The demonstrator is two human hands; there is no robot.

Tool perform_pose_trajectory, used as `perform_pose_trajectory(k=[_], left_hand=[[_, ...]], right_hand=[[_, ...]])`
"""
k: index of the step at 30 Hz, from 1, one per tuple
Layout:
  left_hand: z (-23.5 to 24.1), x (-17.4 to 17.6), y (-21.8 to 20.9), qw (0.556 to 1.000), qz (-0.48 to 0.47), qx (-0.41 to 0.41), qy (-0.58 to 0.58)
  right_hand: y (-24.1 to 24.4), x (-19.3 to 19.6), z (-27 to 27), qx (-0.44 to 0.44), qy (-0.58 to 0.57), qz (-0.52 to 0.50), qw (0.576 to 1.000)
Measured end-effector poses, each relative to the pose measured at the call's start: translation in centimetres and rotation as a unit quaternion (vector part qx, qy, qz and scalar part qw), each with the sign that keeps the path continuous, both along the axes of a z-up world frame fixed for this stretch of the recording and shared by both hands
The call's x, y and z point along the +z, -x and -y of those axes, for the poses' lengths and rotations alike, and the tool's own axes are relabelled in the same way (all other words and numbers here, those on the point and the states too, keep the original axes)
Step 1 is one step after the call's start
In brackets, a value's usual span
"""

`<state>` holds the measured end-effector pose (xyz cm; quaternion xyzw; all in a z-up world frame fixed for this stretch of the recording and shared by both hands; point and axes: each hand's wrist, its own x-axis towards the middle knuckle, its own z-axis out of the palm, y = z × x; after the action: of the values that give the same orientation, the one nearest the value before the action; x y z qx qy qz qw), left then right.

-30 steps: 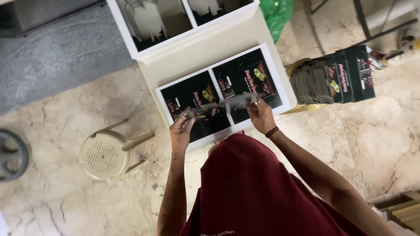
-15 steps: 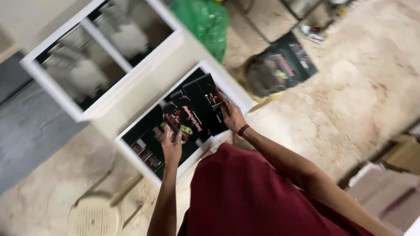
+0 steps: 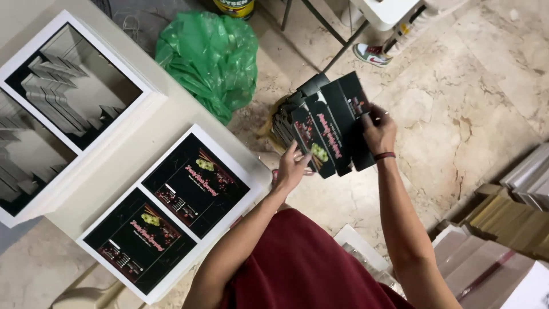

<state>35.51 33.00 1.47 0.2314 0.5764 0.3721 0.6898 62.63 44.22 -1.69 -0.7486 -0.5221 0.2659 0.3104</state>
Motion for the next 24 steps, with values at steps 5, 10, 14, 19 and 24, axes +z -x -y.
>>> perform_pose_trajectory(k=[5,10,14,19,24], left_hand=[[-4.2,-3.1,-1.8,0.997,-0.075,-0.024,0.027],[-1.4,-8.9,3.1,0.973,-0.196,-0.118,0.023],[5.8,-1.7,9.2,0.983,-0.039,-0.151,0.091],[16.2,-0.9,13.8,0.993,-0.033,-0.015,0.112],[24.2,2.0,15.4,0.953,-0.093,0.129,0.256]], right_hand=[[-2.3,-8.4,-5.4,0.028,-0.026,-0.03,0.999],[-6.5,-16.2,-5.2,-0.159,-0.06,-0.061,0.984],[-11.1,-24.8,-2.5,-0.165,0.171,0.009,0.971],[-6.9,-21.7,-5.2,-0.045,0.144,-0.017,0.988],[-4.1,-19.9,-7.1,0.01,0.179,0.009,0.984]])
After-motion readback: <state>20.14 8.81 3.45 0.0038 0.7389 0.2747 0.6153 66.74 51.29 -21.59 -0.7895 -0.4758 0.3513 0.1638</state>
